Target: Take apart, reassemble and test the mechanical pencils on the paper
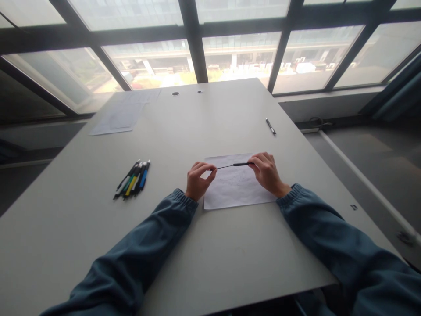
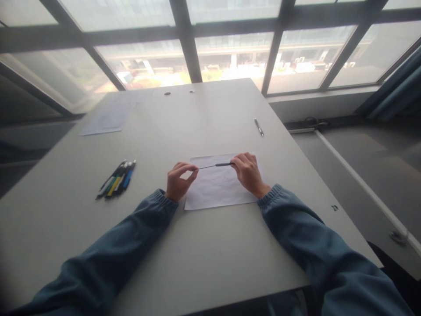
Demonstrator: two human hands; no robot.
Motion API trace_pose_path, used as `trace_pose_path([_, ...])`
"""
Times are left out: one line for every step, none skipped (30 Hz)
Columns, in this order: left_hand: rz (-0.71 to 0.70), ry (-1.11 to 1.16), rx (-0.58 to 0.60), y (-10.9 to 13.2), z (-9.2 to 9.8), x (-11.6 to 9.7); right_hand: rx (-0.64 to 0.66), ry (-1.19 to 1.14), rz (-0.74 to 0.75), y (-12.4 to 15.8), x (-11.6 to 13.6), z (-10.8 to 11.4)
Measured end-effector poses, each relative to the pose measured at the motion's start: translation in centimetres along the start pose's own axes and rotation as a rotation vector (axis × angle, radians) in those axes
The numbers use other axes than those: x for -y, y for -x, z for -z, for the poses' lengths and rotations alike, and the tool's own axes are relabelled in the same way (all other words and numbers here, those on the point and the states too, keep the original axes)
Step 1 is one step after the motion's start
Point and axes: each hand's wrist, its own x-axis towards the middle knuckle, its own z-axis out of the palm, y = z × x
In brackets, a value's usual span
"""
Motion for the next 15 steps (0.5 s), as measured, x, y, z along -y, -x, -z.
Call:
trace_pose_path([-0.006,0.0,0.009,0.0,0.0,0.0,0.009,-0.005,0.012,0.0,0.2,0.0])
trace_pose_path([-0.014,0.0,0.02,-0.1,-0.1,-0.1,0.015,-0.01,0.025,0.0,0.3,0.0])
trace_pose_path([-0.022,0.003,0.034,-0.1,-0.1,-0.1,0.018,-0.016,0.038,0.0,0.5,-0.1])
trace_pose_path([-0.03,0.008,0.048,-0.1,-0.1,-0.1,0.021,-0.021,0.051,0.0,0.6,-0.1])
trace_pose_path([-0.04,0.016,0.061,-0.2,-0.1,-0.2,0.025,-0.024,0.062,0.1,0.8,-0.1])
trace_pose_path([-0.048,0.024,0.071,-0.2,-0.1,-0.2,0.029,-0.028,0.071,0.1,0.9,-0.1])
trace_pose_path([-0.055,0.032,0.079,-0.2,-0.1,-0.2,0.035,-0.031,0.077,0.1,1.0,-0.1])
trace_pose_path([-0.06,0.04,0.086,-0.2,-0.1,-0.3,0.04,-0.036,0.082,0.2,1.1,-0.1])
trace_pose_path([-0.063,0.045,0.094,-0.2,-0.1,-0.3,0.043,-0.04,0.086,0.2,1.3,0.0])
trace_pose_path([-0.064,0.05,0.101,-0.2,-0.1,-0.3,0.045,-0.044,0.09,0.2,1.4,0.0])
trace_pose_path([-0.065,0.054,0.107,-0.1,-0.2,-0.2,0.046,-0.047,0.097,0.2,1.5,0.1])
trace_pose_path([-0.066,0.058,0.111,-0.1,-0.2,-0.2,0.046,-0.051,0.107,0.3,1.6,0.1])
trace_pose_path([-0.07,0.064,0.115,-0.1,-0.2,-0.2,0.048,-0.055,0.118,0.3,1.7,0.1])
trace_pose_path([-0.074,0.069,0.119,-0.1,-0.2,-0.2,0.051,-0.059,0.129,0.3,1.8,0.1])
trace_pose_path([-0.079,0.075,0.122,0.0,-0.2,-0.2,0.055,-0.065,0.137,0.3,1.9,0.1])
